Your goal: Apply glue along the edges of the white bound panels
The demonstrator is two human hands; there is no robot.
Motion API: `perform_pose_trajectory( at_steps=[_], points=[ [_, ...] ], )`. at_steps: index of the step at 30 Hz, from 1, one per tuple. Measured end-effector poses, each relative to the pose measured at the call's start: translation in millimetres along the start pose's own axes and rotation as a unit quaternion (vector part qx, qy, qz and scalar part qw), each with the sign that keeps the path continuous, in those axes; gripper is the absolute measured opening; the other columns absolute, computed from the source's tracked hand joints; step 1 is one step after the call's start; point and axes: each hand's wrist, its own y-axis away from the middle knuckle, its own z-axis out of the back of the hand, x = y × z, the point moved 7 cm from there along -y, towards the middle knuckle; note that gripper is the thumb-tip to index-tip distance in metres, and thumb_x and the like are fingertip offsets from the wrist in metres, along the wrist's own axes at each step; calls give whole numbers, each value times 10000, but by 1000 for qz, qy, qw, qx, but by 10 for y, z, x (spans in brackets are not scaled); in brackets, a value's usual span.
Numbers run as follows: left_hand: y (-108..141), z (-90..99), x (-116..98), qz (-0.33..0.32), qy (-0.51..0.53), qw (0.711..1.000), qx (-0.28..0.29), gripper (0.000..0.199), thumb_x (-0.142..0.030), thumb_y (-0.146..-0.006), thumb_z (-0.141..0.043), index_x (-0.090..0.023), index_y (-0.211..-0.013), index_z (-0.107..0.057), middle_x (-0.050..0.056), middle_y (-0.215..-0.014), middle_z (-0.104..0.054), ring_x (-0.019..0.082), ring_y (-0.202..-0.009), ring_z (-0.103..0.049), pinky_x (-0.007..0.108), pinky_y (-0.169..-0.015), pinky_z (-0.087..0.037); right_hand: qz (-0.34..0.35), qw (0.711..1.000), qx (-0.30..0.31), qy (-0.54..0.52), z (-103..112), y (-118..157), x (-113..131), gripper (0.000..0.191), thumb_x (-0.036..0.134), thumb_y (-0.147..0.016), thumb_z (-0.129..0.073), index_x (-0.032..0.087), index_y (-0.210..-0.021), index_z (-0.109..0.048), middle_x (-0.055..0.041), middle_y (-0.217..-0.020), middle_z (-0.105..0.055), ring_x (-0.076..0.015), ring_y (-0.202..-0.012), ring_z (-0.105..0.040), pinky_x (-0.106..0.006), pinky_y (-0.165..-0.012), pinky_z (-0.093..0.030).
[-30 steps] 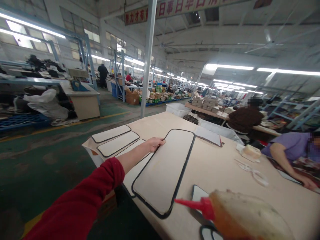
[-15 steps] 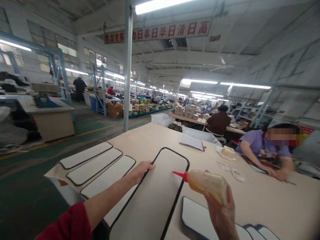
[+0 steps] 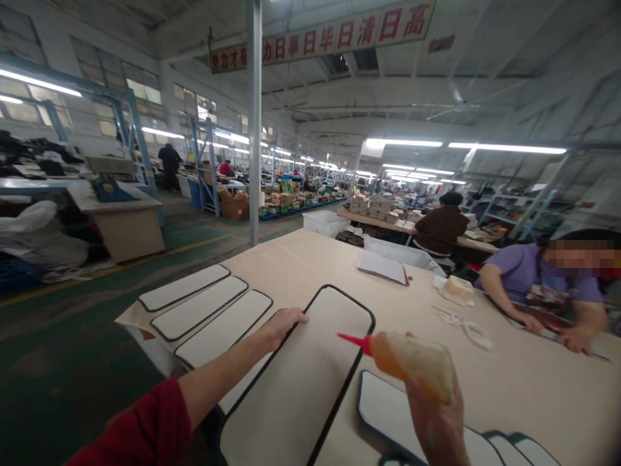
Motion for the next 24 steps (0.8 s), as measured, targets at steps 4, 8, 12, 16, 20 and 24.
perform_pose_trajectory(
  at_steps=[4, 8, 12, 16, 20, 24],
  points=[
    [-2, -85, 27, 13, 6, 1000, 5, 118, -200, -589, -622, -203, -678, -544, -25, -634, -578, 150, -586, -541, 245, -495, -433, 2, 1000, -8, 21, 24, -25, -53, 669, 329, -563, -932, 256, -1150, -621, -64, -1148, -726, -256, -1081, -673, -416, -980, -535],
    [-41, -56, 72, 21, 11, 1000, -17, 116, -182, -630, -611, -209, -645, -499, -36, -609, -540, 136, -576, -519, 234, -498, -427, -77, 995, 54, 31, -26, 435, -354, 751, 451, -502, -944, 233, -1157, -646, -113, -1133, -737, -327, -994, -711, -376, -773, -612],
    [-47, -48, 137, 26, 9, 999, -17, 99, -163, -647, -598, -204, -648, -508, -32, -613, -551, 135, -590, -525, 225, -505, -425, -57, 997, 37, 26, 32, 307, -315, 705, 346, -532, -938, 235, -1162, -644, -101, -1174, -725, -281, -997, -711, -336, -800, -598],
    [-45, -47, 200, 33, 12, 999, -6, 130, -188, -633, -642, -206, -671, -519, -32, -621, -561, 142, -588, -535, 233, -511, -431, -34, 999, 17, 4, 85, 118, -222, 662, 297, -599, -923, 284, -1180, -606, -47, -1215, -713, -221, -1118, -667, -316, -948, -535],
    [-54, -6, 259, 33, 17, 999, -13, 137, -195, -630, -640, -204, -687, -515, -26, -629, -575, 145, -587, -547, 236, -523, -441, -108, 991, 73, 20, 36, 385, -469, 754, 413, -528, -937, 220, -1185, -625, -127, -1158, -729, -299, -1010, -711, -339, -825, -586],
    [-33, -35, 289, 24, 19, 1000, 1, 125, -181, -634, -627, -201, -708, -529, -19, -666, -609, 150, -597, -564, 245, -532, -456, -66, 995, 58, 55, 61, 205, -530, 760, 343, -507, -943, 220, -1175, -602, -108, -1149, -725, -304, -1038, -691, -382, -859, -577]
  ],
)
